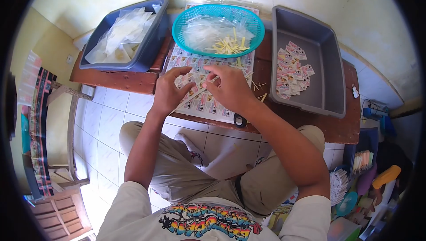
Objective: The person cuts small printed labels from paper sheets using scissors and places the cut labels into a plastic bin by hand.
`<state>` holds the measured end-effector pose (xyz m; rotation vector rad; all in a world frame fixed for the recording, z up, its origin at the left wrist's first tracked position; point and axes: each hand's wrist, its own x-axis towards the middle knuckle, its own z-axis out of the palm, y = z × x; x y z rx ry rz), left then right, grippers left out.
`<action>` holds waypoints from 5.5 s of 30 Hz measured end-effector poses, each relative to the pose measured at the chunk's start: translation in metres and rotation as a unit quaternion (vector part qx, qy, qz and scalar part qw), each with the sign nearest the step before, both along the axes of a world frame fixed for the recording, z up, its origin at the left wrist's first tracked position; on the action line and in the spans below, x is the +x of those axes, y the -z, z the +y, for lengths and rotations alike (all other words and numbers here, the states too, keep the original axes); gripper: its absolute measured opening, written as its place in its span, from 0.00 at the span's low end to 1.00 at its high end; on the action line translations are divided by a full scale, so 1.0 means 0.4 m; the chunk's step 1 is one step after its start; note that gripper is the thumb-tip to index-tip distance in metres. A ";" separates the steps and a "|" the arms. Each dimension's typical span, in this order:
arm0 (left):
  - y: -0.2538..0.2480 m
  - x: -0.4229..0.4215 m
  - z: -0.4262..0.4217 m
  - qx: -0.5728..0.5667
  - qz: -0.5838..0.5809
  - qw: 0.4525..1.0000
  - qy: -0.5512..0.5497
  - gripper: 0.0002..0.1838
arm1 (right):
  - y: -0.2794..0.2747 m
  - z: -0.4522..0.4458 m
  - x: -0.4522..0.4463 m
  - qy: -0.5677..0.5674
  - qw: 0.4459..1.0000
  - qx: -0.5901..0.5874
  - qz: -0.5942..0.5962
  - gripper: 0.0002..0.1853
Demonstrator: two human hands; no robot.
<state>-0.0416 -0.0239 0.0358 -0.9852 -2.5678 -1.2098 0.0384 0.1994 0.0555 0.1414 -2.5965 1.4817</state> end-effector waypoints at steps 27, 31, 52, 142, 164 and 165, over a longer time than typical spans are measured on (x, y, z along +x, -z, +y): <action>0.155 0.026 -0.126 -0.166 -0.010 0.986 -0.023 0.43 | 0.197 -0.092 -0.073 -0.051 0.982 0.180 0.009 0.23; 0.152 0.030 -0.125 -0.162 0.015 0.987 -0.011 0.40 | 0.182 -0.087 -0.055 -0.057 0.986 0.156 0.012 0.22; 0.147 0.077 -0.079 -0.082 0.027 0.993 0.083 0.38 | 0.197 0.012 0.005 0.057 0.994 0.013 -0.089 0.23; 0.106 0.073 -0.041 -0.008 0.056 0.996 -0.069 0.29 | 0.018 0.059 0.280 0.007 0.987 0.101 -0.122 0.51; 0.037 0.098 -0.003 0.015 0.078 0.997 0.021 0.27 | 0.024 0.054 0.262 -0.060 0.963 -0.154 -0.215 0.48; 0.036 0.100 -0.001 0.014 0.082 0.996 0.025 0.28 | 0.024 0.054 0.260 -0.056 0.961 -0.163 -0.214 0.48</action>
